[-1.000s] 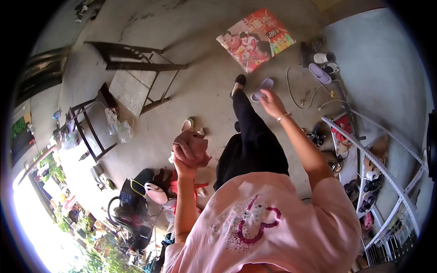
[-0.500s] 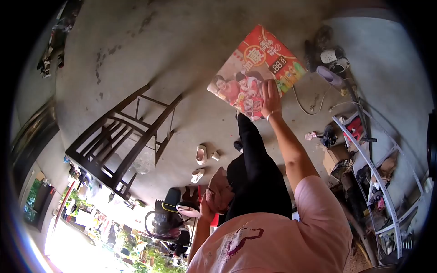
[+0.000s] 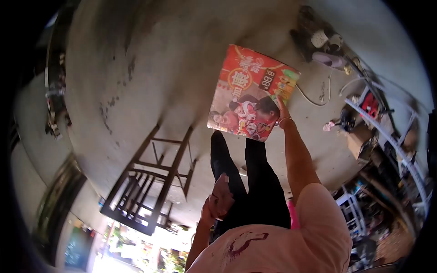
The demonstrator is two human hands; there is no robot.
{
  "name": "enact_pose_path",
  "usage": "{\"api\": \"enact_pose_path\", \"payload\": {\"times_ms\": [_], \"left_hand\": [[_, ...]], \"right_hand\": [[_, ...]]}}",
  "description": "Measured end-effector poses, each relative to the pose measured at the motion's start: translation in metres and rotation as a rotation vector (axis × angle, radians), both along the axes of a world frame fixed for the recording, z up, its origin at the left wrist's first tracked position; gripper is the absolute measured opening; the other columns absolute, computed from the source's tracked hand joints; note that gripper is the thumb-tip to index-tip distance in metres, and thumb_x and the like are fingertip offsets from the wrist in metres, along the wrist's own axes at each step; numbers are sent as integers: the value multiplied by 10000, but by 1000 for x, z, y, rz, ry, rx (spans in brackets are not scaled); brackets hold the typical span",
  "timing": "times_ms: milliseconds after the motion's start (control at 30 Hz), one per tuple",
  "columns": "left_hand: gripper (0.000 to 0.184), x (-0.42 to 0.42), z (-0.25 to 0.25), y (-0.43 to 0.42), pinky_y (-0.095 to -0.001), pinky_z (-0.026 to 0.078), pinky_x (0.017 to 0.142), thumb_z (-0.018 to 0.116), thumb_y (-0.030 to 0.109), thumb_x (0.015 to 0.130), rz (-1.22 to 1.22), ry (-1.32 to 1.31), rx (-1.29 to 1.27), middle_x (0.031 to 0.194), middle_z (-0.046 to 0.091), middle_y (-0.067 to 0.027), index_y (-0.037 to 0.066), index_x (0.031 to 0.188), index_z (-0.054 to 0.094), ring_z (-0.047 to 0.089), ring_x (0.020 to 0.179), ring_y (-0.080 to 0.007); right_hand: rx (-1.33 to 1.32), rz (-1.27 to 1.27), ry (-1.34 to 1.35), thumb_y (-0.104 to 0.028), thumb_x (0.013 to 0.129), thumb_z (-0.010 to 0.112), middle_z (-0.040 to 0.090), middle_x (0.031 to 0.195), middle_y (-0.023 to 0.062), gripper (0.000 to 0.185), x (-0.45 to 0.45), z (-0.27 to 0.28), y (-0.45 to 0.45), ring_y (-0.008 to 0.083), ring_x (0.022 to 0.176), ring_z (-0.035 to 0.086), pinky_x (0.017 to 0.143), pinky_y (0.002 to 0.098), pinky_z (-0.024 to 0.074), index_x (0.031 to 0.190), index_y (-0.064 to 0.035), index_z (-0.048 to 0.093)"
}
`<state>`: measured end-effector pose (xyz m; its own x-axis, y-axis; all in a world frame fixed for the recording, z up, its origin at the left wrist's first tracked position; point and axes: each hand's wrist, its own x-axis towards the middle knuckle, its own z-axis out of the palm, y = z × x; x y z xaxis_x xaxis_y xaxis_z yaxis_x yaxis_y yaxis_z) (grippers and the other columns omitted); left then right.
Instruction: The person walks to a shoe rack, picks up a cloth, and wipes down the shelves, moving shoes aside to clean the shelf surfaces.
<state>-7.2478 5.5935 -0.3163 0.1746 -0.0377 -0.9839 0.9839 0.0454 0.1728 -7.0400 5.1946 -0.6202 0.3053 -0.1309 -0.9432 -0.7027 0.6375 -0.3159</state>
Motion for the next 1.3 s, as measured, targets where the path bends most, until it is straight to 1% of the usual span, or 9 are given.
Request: {"api": "enact_pose_path", "payload": {"times_ms": [200, 300, 433, 500, 633, 833, 1000, 1100, 1300], "left_hand": [[403, 64, 7, 68, -317, 452, 941, 422, 341, 973, 158, 181, -84, 1158, 608, -73, 59, 1239, 533, 580, 1065, -202], [384, 87, 10, 104, -323, 430, 978, 402, 301, 981, 166, -2, -68, 1180, 602, -86, 54, 1245, 532, 573, 1095, -221], [428, 134, 26, 135, -344, 468, 933, 435, 348, 958, 57, 8, -199, 1168, 607, -109, 51, 1255, 521, 584, 1082, -243], [399, 152, 48, 133, -321, 495, 797, 457, 367, 939, -58, -62, -98, 1054, 626, -78, 67, 1182, 558, 603, 942, -200], [384, 186, 56, 122, -329, 470, 464, 442, 382, 933, -181, -21, -254, 805, 595, -57, 67, 1102, 583, 587, 664, -182], [409, 225, 91, 51, -380, 503, 837, 373, 346, 974, -243, -198, -477, 1111, 593, -115, 30, 1188, 523, 585, 999, -243], [332, 246, 83, -40, -395, 468, 751, 482, 457, 899, -398, -329, -351, 1058, 581, -12, 190, 1078, 566, 560, 962, -214], [371, 248, 73, -95, -434, 473, 698, 480, 504, 880, -483, 7, -696, 1058, 580, -11, 199, 1072, 568, 559, 939, -215], [471, 118, 110, -262, -483, 482, 754, 443, 508, 908, -648, -227, -392, 1191, 567, -48, 168, 1222, 533, 557, 1072, -272]], "right_hand": [[288, -72, 16, -407, 854, 662, 647, 937, 32, 442, 6, 8, 39, 153, 766, 630, 632, 287, 529, 1139, -76, 591], [-340, 342, -600, -354, 784, 723, 637, 888, 39, 450, 14, -7, 80, 151, 728, 607, 618, 273, 510, 1070, -30, 598], [-570, 256, -57, -338, 602, 812, 631, 973, 160, 653, 29, 132, 118, 253, 864, 608, 748, 333, 484, 1086, 32, 577], [-678, 233, 57, -357, 550, 833, 630, 1084, 245, 781, 3, 181, 113, 338, 985, 616, 870, 374, 476, 1152, 57, 559], [-754, 147, -52, -331, 537, 828, 628, 911, 149, 673, -89, 269, 78, 248, 856, 597, 767, 353, 464, 1051, 20, 572], [-746, 181, -47, -392, 518, 818, 628, 1069, 189, 856, -221, 373, 57, 290, 995, 598, 895, 352, 450, 1221, 0, 526], [-864, 71, -13, -400, 525, 808, 601, 1145, 216, 875, -316, 400, 65, 353, 1075, 574, 944, 391, 440, 1262, -38, 507], [-885, -33, -19, -390, 537, 800, 594, 1164, 224, 831, -360, 410, 52, 384, 1098, 558, 949, 431, 440, 1245, -53, 525], [-998, -263, 39, -321, 536, 812, 632, 1007, 207, 725, -472, 454, -13, 361, 954, 609, 860, 405, 477, 1133, -3, 552]]}}
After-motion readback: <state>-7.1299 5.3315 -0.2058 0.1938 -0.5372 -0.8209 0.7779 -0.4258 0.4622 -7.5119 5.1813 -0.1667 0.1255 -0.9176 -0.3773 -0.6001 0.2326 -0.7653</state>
